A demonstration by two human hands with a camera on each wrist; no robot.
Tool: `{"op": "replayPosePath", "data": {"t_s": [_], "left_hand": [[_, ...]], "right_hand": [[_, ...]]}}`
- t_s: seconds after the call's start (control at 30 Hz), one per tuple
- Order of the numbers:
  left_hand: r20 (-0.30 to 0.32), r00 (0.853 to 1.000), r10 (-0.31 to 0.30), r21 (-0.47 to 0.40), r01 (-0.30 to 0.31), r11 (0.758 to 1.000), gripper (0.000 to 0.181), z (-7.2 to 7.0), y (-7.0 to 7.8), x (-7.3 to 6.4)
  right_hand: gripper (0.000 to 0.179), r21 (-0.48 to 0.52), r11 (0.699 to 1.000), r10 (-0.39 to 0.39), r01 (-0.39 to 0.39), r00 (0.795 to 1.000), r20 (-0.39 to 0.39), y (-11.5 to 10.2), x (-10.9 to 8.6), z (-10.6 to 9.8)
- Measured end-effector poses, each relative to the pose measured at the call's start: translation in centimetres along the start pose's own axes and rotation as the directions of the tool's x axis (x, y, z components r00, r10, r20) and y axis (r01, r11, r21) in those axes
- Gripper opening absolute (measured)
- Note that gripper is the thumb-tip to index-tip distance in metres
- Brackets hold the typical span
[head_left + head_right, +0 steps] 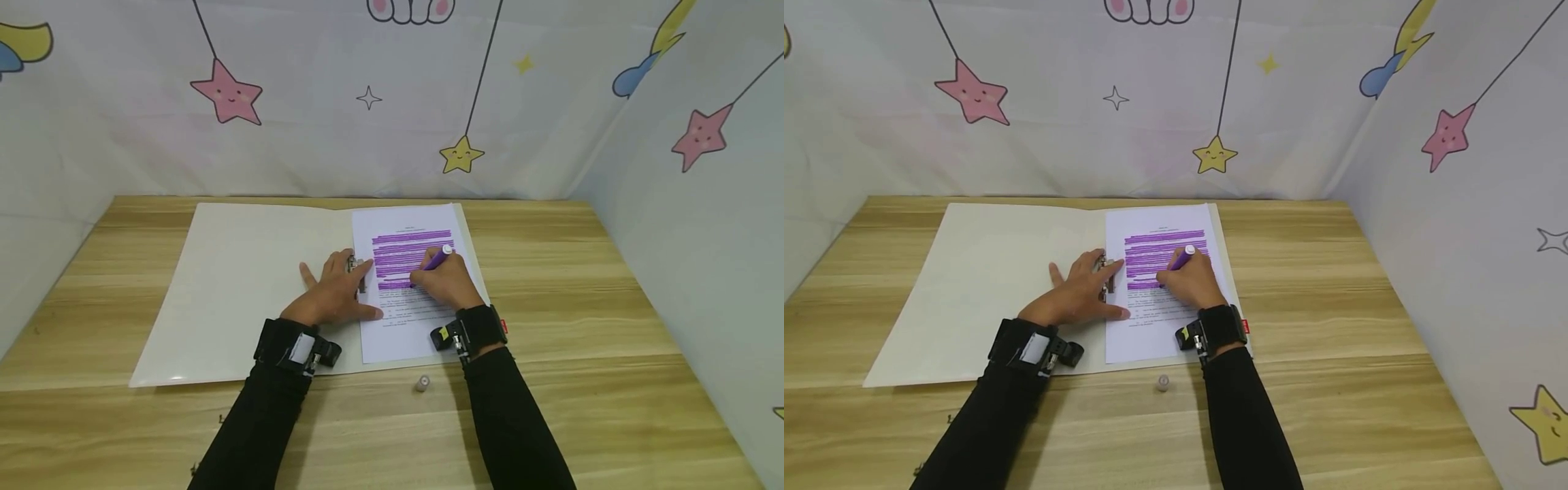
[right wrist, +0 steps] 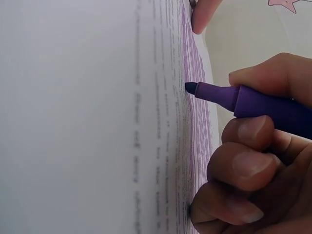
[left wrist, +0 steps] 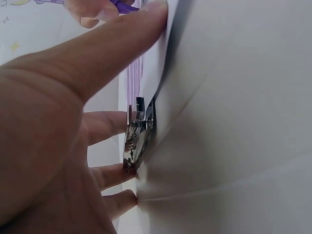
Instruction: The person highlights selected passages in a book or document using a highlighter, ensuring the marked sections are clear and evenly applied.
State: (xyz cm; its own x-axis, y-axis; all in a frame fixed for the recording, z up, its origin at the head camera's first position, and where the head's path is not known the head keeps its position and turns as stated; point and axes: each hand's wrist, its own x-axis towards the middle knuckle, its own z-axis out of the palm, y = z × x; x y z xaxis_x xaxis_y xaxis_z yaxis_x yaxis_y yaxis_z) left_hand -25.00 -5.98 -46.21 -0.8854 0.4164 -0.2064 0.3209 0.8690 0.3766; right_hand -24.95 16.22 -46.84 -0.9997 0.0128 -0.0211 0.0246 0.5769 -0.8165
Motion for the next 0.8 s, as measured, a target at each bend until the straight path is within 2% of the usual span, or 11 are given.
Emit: {"op": "replayPosePath", "data": {"t_s": [0.2, 0.43, 0.8], "left_hand": [[0.006, 1.0, -0.011, 0.001, 0.011, 1.0, 0.097, -0.1, 0.1, -0.1], [0.007, 1.0, -0.002, -0.009, 0.002, 1.0, 0.097, -0.2, 0.1, -0.1], [0.018, 1.0, -0.006, -0.006, 0.006, 1.0, 0.097, -0.3, 0.3, -0.3]], "right_hand": [[0.02, -0.011, 1.0, -0.017, 0.017, 1.0, 0.015, 0.1, 0.0, -0.3], [0.018, -0.034, 0.999, 0.027, -0.027, 1.0, 0.008, 0.2, 0.0, -0.8], [0.019, -0.049, 0.999, 0.018, -0.017, 0.999, 0.027, 0.2, -0.1, -1.3]]}}
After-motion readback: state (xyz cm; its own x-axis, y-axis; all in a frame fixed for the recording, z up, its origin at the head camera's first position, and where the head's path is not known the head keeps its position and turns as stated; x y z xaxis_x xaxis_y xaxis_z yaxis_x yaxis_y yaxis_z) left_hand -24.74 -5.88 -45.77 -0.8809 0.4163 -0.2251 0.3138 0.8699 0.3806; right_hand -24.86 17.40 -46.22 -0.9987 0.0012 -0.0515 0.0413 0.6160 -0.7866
